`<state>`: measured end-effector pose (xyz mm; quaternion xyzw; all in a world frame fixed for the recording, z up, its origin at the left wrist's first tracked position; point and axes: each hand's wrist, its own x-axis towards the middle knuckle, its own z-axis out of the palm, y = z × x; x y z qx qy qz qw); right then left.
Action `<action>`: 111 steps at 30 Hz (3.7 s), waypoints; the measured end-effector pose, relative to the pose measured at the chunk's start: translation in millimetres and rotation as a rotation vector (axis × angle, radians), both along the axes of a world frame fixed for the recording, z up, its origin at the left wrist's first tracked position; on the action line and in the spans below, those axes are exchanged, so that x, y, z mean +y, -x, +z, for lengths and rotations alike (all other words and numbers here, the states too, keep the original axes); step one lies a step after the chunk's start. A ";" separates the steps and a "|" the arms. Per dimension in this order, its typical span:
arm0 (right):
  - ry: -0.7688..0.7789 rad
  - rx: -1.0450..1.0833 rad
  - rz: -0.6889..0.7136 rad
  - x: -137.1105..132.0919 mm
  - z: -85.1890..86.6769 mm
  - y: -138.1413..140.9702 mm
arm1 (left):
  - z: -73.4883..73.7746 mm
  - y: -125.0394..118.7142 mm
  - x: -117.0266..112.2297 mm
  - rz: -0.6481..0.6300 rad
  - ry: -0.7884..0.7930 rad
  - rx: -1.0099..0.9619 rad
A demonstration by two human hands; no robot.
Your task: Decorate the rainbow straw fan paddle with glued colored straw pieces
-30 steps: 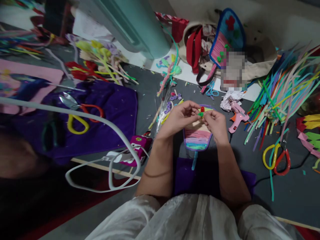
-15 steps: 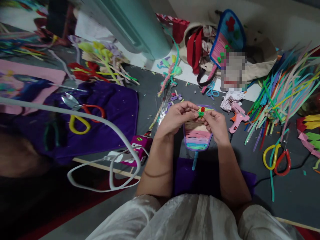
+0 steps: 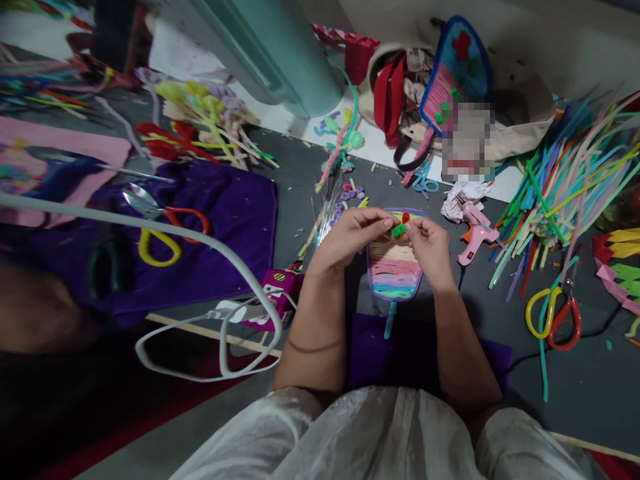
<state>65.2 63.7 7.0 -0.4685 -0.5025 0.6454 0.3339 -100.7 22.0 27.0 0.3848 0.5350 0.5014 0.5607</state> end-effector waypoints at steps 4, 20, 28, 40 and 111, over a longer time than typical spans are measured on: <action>-0.088 -0.045 0.010 0.4 -1.5 -0.1 | -3.5 1.9 0.0 -0.035 0.009 -0.022; -0.154 -0.240 0.009 1.2 -1.8 -4.7 | -28.0 -3.1 6.2 0.012 0.083 0.152; -0.480 -0.686 0.185 0.4 10.8 -10.3 | -25.8 -0.8 5.1 0.027 0.023 0.500; -0.551 -0.839 0.295 -4.8 7.9 -3.8 | -11.0 -5.2 2.5 -0.025 -0.003 0.668; -0.644 -0.956 0.382 -2.7 7.2 -10.3 | -0.4 -12.7 1.5 -0.155 0.105 0.861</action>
